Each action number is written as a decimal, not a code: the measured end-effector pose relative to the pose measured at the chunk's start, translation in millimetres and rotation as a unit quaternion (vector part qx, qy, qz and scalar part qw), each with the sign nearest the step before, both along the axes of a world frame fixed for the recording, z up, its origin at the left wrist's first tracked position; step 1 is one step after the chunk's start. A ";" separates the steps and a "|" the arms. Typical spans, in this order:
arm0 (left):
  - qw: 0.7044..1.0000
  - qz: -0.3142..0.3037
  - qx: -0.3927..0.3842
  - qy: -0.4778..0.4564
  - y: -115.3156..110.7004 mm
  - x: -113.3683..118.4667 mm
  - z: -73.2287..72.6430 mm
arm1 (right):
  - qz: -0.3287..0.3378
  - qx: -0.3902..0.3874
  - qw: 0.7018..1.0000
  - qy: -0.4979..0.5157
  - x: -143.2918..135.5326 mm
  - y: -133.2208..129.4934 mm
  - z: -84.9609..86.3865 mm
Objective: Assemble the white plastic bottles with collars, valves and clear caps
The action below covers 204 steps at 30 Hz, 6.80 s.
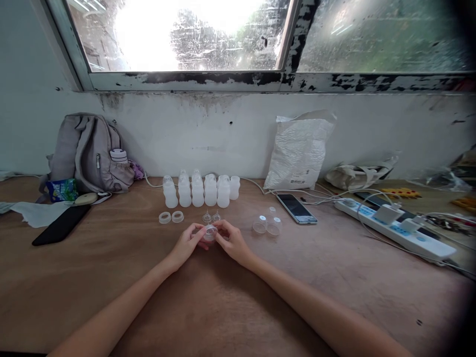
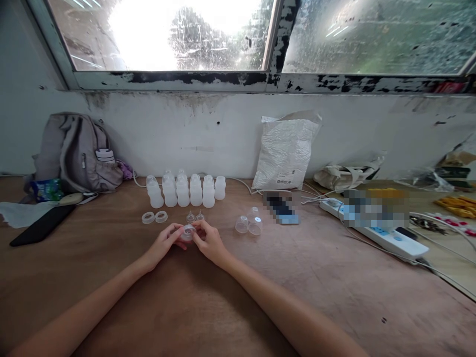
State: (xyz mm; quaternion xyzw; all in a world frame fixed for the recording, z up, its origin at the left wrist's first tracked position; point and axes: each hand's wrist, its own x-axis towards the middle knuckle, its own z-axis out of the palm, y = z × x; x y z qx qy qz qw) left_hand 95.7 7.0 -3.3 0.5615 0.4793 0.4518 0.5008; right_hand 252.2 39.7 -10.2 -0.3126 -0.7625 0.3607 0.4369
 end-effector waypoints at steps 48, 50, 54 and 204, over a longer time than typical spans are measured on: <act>0.948 0.044 0.162 0.269 -14.5 6.9 4.3 | -0.043 0.116 0.987 -0.107 -0.8 -2.7 -10.7; 0.948 0.042 0.168 0.268 -15.4 6.7 5.1 | -0.035 0.118 0.987 -0.102 0.1 -4.0 -9.2; 0.941 0.068 0.185 0.275 -14.5 3.6 3.7 | 0.028 0.103 0.991 -0.082 3.5 -9.4 0.2; 0.951 -0.129 -0.036 -0.277 42.3 16.1 4.4 | 0.006 -0.023 0.997 -0.078 6.1 21.0 -7.0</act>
